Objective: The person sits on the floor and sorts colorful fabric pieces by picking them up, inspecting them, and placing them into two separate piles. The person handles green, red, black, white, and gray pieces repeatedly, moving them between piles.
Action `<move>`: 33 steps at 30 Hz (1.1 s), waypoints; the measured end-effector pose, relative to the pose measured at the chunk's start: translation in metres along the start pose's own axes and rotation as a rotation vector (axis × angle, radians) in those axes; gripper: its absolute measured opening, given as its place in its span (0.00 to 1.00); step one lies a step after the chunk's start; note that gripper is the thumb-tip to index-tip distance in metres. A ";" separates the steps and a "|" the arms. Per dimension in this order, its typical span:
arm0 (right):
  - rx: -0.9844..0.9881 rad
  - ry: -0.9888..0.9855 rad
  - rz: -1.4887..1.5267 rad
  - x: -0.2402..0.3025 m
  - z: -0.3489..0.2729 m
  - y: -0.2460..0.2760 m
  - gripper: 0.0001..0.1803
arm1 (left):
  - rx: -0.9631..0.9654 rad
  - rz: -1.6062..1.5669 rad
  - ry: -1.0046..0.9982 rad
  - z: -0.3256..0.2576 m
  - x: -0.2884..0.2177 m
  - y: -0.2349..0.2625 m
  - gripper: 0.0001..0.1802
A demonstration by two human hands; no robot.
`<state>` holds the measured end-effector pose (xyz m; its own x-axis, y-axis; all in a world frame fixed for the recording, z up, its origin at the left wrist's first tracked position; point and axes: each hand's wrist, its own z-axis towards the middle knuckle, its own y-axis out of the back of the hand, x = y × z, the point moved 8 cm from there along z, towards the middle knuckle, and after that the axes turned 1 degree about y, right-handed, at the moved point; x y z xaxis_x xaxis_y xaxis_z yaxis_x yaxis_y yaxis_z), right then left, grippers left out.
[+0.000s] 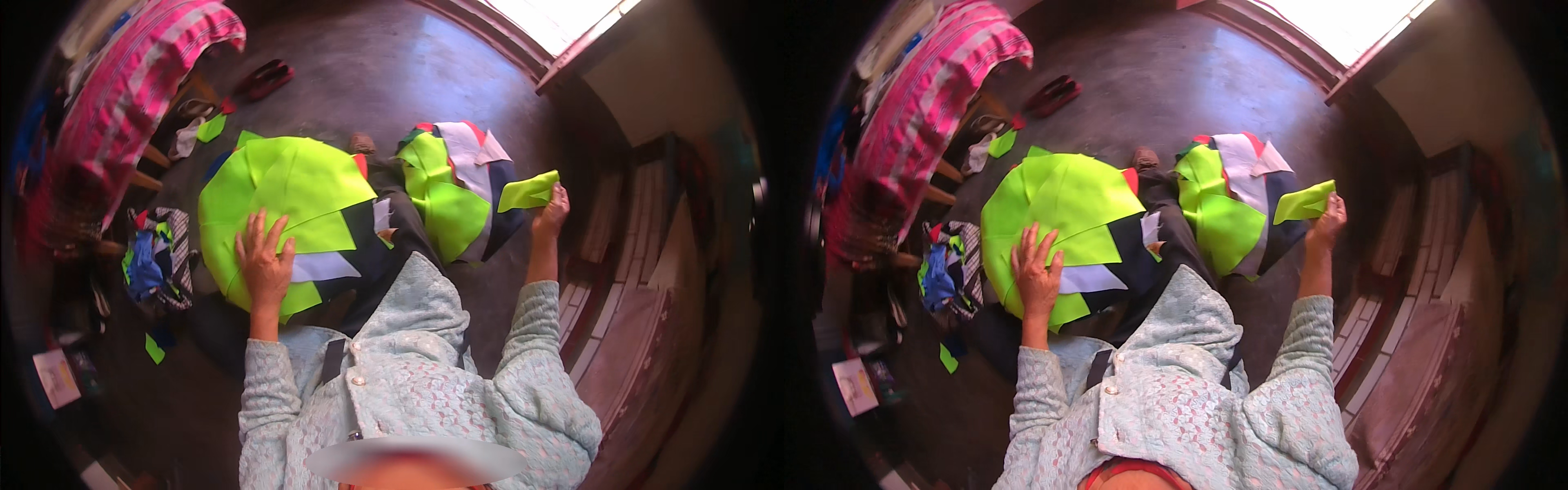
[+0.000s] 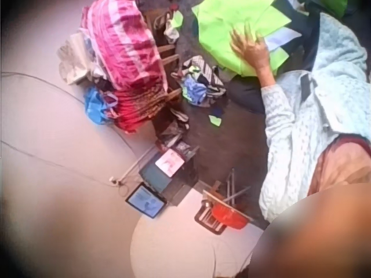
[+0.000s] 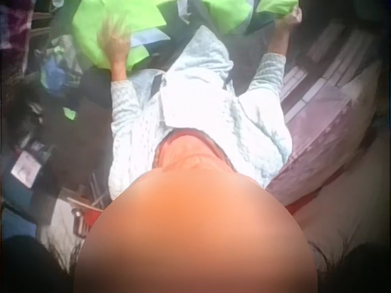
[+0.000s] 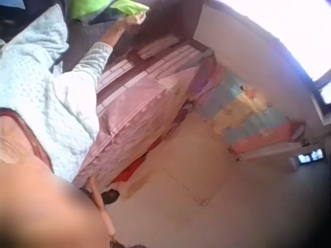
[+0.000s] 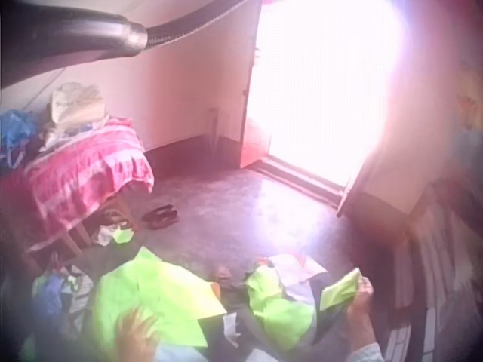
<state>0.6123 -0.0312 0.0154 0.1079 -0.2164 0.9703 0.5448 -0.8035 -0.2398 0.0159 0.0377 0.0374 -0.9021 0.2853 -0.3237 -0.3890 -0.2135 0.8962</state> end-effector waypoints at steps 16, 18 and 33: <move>0.865 -0.146 -0.259 0.012 -0.249 -0.267 0.12 | -0.020 -0.095 0.032 0.001 -0.003 0.006 0.22; 1.123 -0.409 -0.439 0.000 -0.314 -0.292 0.21 | -0.012 -0.125 0.045 0.000 0.001 0.003 0.22; 1.237 0.920 -0.831 0.006 -0.359 -0.321 0.33 | -0.212 -0.688 0.243 -0.004 0.037 0.011 0.19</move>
<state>0.1395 0.0261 0.0868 -0.7302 -0.5708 0.3755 0.5108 -0.0910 0.8549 -0.0225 0.0422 0.0342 -0.4489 0.2104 -0.8685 -0.8844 -0.2438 0.3980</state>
